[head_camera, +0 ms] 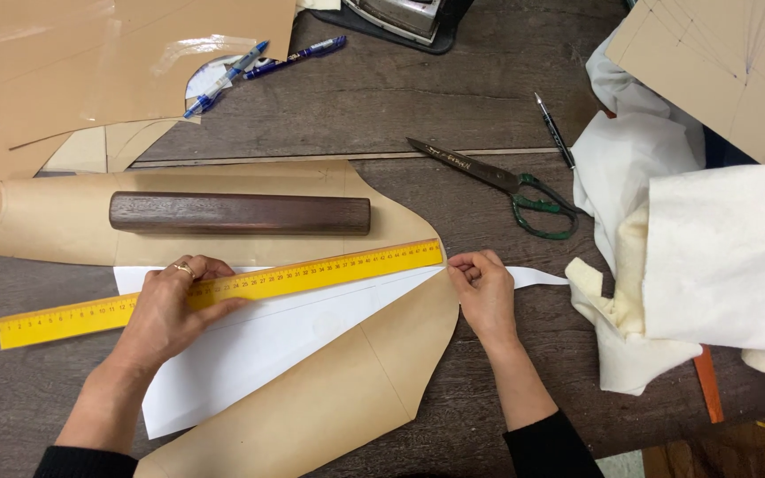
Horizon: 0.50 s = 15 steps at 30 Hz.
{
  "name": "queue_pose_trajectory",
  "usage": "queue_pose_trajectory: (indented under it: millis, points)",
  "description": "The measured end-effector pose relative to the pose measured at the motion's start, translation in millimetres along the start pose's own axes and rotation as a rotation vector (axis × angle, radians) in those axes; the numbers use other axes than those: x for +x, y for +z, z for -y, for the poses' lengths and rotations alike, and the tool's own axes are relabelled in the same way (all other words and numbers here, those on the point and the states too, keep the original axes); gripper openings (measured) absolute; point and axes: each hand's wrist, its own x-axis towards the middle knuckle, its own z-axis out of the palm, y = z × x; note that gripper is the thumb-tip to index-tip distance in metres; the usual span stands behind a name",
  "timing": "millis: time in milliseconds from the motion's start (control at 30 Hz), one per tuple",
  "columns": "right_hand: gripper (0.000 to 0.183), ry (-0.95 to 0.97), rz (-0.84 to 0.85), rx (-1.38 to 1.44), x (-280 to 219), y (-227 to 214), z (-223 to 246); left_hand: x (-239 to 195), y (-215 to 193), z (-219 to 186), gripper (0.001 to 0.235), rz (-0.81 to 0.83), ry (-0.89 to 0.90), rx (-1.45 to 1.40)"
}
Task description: The person secures a white paper pattern onto a larger sheet of brown paper using clear adhesive tape. They use a yellow ruler to measure and align the paper, applying tape along the edges and corners to hold the pattern in place.
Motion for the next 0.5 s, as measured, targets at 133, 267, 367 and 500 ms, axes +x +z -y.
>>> queue_pose_trajectory:
  millis: [133, 267, 367, 500]
  points:
    - [0.01, 0.004, 0.011, -0.023, -0.4, 0.8, -0.2, 2.4, -2.3, -16.1, 0.042, 0.007, 0.016, 0.004]
    - [0.013, -0.014, -0.012, -0.043, -3.5, 1.2, 4.6, 6.5, -0.7, -21.8, 0.044, 0.015, 0.034, 0.052]
    - [0.02, -0.054, -0.034, -0.038, -7.2, 3.2, 2.4, 10.8, 6.1, -14.7, 0.043, 0.01, 0.068, 0.106]
    - [0.029, -0.167, -0.043, -0.049, -11.2, 6.3, 2.8, 12.7, 12.6, -3.4, 0.044, -0.037, 0.163, 0.182]
